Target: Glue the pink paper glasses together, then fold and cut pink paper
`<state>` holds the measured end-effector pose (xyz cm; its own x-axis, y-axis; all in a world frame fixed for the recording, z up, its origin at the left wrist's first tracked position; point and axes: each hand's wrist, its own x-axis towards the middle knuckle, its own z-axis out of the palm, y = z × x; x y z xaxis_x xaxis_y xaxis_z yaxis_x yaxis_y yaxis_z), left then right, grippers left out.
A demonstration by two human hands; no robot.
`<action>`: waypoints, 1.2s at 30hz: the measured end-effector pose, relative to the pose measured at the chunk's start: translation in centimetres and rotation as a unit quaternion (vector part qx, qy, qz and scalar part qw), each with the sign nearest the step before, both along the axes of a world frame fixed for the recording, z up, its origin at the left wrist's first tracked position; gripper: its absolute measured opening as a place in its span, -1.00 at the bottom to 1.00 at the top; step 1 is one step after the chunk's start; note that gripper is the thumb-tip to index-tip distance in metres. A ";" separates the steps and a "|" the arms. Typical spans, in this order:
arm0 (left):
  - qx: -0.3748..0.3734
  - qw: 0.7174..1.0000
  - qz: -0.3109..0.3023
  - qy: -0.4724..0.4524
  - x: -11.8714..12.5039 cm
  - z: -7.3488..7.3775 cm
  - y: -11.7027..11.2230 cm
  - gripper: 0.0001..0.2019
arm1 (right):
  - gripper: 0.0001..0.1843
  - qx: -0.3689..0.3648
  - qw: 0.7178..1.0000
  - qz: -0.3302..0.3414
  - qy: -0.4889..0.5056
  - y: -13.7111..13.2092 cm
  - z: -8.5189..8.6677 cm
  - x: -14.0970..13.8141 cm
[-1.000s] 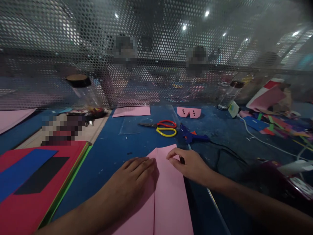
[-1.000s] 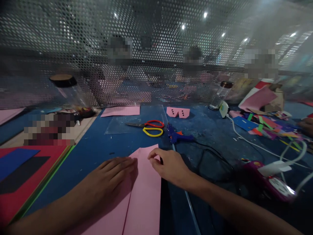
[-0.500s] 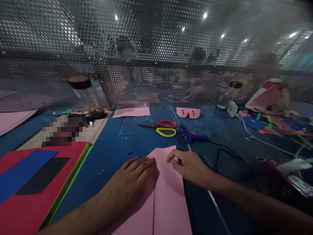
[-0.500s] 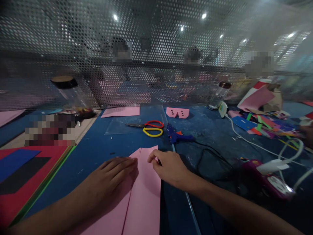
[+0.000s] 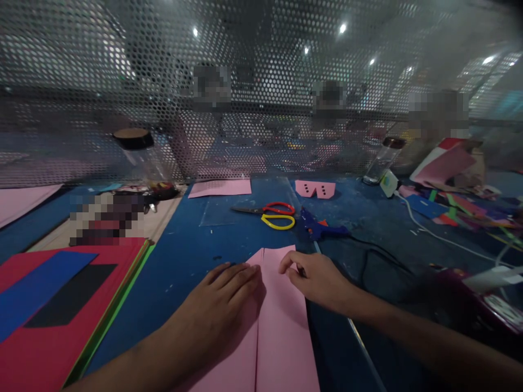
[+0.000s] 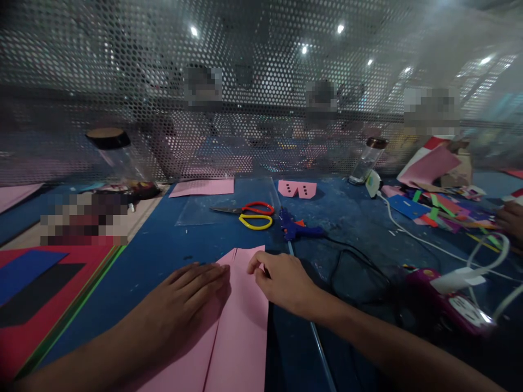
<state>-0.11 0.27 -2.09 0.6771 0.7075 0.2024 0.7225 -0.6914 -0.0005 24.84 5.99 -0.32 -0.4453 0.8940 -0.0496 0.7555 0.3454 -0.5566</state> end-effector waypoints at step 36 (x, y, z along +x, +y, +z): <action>0.014 1.000 -0.005 0.005 0.2 0.1 -0.1 -0.55 | -0.71 -0.012 1.000 -0.003 0.017 -0.1 0.3 0.2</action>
